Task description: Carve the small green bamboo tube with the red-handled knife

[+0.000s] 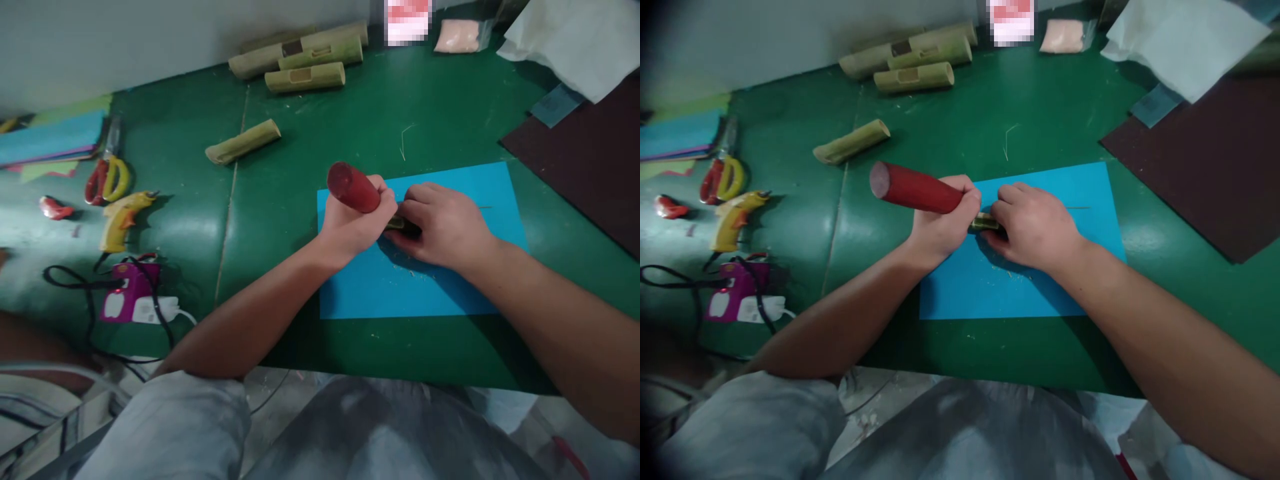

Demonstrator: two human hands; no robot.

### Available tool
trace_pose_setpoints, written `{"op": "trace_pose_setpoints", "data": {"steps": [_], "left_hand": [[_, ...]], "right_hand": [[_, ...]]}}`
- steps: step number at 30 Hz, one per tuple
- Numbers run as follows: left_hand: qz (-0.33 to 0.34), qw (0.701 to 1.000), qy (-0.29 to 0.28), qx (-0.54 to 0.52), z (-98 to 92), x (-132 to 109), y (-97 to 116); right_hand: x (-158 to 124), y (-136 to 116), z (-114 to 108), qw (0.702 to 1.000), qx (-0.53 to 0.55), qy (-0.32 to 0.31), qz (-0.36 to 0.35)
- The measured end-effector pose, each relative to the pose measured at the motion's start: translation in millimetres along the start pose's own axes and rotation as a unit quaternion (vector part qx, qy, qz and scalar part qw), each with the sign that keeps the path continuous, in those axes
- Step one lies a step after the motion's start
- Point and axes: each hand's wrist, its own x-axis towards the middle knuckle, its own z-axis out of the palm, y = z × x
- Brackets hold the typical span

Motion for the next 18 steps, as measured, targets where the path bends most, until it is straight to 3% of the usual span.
{"op": "trace_pose_setpoints", "data": {"steps": [10,14,18], "left_hand": [[0.034,0.997,-0.022,-0.069,-5.6,0.5,-8.1],[0.033,0.998,0.011,-0.048,-4.9,-0.8,-7.8],[0.060,0.998,-0.009,-0.025,-4.2,0.7,-6.8]], "right_hand": [[2.6,-1.0,-3.1,0.999,0.023,-0.028,0.021],[2.1,-0.2,-2.8,0.999,0.031,-0.024,0.030],[1.2,-0.4,-2.3,0.999,0.038,-0.010,0.033]]}}
